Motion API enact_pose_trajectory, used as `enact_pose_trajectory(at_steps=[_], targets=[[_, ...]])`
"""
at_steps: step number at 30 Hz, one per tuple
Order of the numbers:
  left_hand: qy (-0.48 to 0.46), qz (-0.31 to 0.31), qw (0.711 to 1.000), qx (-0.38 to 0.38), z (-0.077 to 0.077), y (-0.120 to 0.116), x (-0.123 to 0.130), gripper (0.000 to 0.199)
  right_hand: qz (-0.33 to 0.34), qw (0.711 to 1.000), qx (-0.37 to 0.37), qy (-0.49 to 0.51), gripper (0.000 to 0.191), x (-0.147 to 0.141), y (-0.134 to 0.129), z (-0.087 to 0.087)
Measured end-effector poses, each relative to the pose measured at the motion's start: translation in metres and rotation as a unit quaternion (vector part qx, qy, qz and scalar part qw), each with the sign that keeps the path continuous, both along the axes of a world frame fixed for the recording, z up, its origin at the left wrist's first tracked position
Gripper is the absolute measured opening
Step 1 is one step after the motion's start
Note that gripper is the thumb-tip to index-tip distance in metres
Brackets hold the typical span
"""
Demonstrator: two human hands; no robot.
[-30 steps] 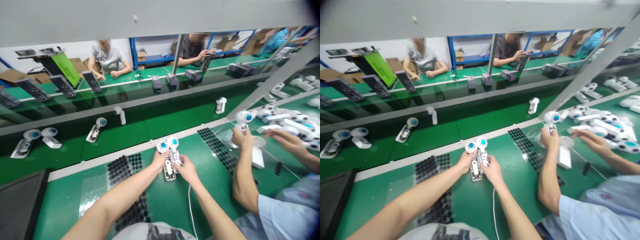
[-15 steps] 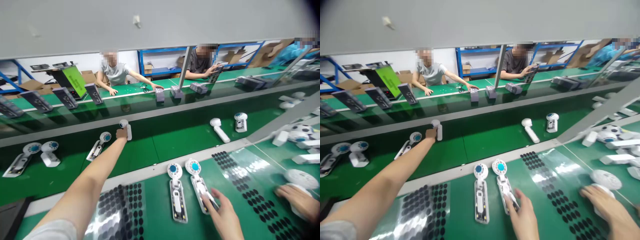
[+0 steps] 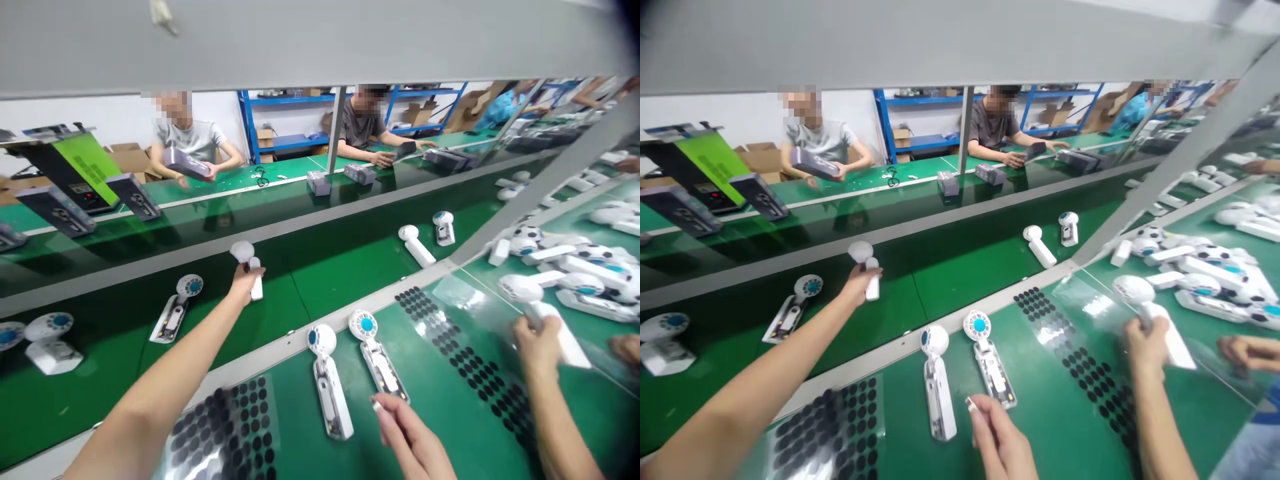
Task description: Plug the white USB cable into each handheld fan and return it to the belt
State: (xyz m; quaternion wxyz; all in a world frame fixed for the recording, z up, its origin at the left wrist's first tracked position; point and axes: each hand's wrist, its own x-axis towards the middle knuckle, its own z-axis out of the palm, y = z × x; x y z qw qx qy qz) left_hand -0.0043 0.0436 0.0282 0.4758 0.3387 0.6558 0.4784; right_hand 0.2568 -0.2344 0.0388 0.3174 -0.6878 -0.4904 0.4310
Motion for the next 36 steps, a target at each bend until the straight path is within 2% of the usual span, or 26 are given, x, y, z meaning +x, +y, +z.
enact_pose_trajectory(at_steps=[3, 7, 9, 13, 15, 19, 24, 29, 34, 36], targets=[[-0.105, -0.050, 0.993, 0.009, 0.027, -0.070, 0.013, 0.036, 0.038, 0.998, 0.036, 0.020, 0.035, -0.011, 0.002, 0.021], [-0.331, -0.086, 0.939, -0.032, 0.061, -0.156, 0.021, 0.034, 0.108, 0.990, 0.056, 0.069, 0.025, -0.036, -0.002, 0.048], [-0.347, -0.104, 0.931, -0.035, 0.073, -0.187, 0.023, 0.029, 0.135, 0.985, 0.068, 0.086, 0.020, -0.048, -0.007, 0.058], [-0.297, -0.139, 0.943, -0.058, 0.083, -0.231, 0.030, 0.027, 0.185, 0.972, 0.098, 0.107, 0.014, -0.067, -0.020, 0.069], [-0.279, -0.132, 0.947, -0.084, 0.085, -0.246, 0.034, 0.028, 0.197, 0.967, 0.112, 0.113, 0.012, -0.073, -0.026, 0.071], [-0.252, -0.140, 0.954, -0.086, 0.089, -0.264, 0.041, 0.031, 0.211, 0.963, 0.130, 0.108, 0.011, -0.079, -0.034, 0.072], [-0.229, -0.168, 0.957, -0.064, 0.092, -0.275, 0.047, 0.031, 0.210, 0.965, 0.134, 0.080, 0.011, -0.075, -0.042, 0.071], [-0.164, -0.220, 0.960, -0.053, 0.096, -0.280, 0.052, 0.033, 0.227, 0.968, 0.099, 0.042, 0.010, -0.065, -0.044, 0.073], [-0.212, -0.252, 0.935, -0.129, 0.098, -0.283, 0.051, 0.031, 0.183, 0.974, 0.083, 0.106, 0.011, -0.063, -0.050, 0.074], [-0.224, -0.246, 0.934, -0.130, 0.099, -0.286, 0.053, 0.031, 0.188, 0.973, 0.087, 0.100, 0.010, -0.062, -0.053, 0.076]])
